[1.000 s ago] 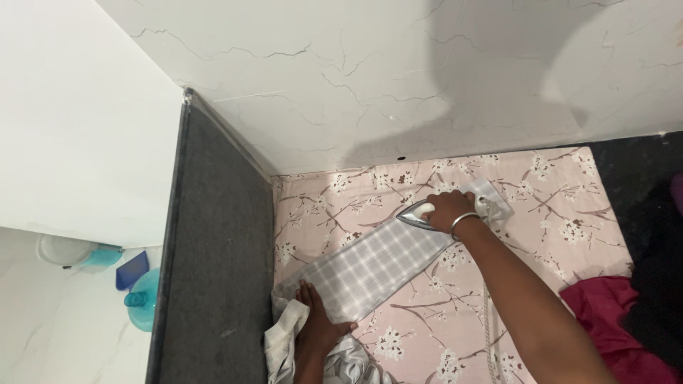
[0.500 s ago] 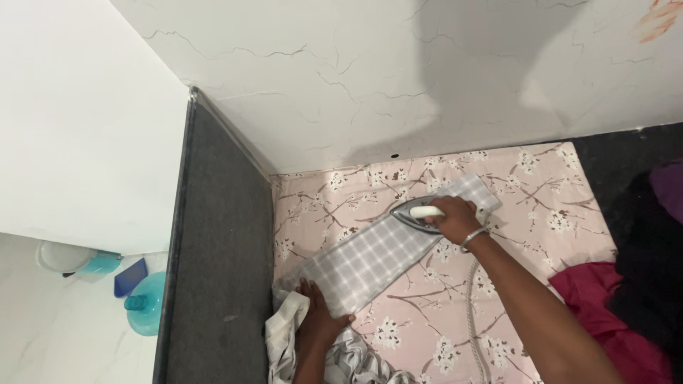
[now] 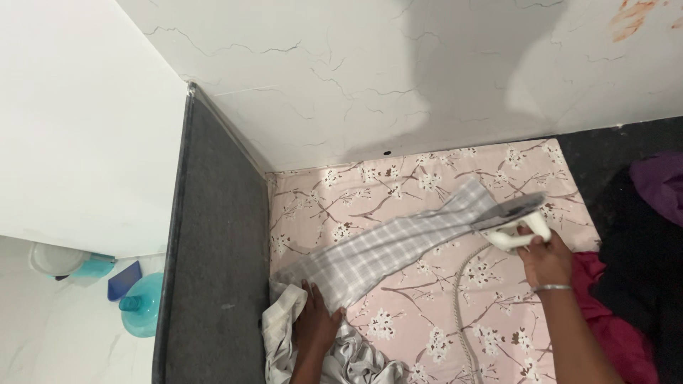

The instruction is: The person irons a checkered shirt on a floral-patterned ironing board. They repeatedly smooth the fabric, use an electric iron to press the shirt, and reposition the garment to iron different sections.

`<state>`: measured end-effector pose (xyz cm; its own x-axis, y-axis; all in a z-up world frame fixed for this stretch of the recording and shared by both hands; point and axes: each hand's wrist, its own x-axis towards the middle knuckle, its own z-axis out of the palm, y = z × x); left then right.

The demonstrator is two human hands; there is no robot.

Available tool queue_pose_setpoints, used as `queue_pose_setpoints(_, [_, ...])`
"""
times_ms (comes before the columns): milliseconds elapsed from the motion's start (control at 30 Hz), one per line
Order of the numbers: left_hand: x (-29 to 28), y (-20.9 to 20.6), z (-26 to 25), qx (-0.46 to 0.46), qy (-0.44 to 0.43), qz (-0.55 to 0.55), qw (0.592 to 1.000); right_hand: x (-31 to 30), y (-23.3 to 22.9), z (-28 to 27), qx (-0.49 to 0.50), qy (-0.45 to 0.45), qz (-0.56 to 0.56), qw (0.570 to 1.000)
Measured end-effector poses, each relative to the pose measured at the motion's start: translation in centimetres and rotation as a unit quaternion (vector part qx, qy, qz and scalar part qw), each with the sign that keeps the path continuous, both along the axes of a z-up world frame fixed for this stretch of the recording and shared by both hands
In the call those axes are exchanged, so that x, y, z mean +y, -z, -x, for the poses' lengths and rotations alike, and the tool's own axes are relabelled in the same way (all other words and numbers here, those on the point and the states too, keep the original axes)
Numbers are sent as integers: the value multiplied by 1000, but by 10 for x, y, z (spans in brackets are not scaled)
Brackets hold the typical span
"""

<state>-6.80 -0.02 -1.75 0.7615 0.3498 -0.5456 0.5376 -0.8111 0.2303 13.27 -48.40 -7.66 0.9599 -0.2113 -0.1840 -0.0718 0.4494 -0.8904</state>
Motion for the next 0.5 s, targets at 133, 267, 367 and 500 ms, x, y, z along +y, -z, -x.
queue_pose_setpoints(133, [-3,10,8,-18,5,-11,1000,-8,1,23,-33,38,-140,989])
queue_pose_setpoints(267, [-4,15,11,-10,4,-23,1000,-14,-15,33,-76,1,-316,946])
queue_pose_setpoints(367, [-5,19,15,-9,8,-30,999,-17,-38,38,-119,-43,-305,944])
queue_pose_setpoints(500, [-8,25,21,-22,1,-33,999,-22,-68,45,-108,-18,-293,950])
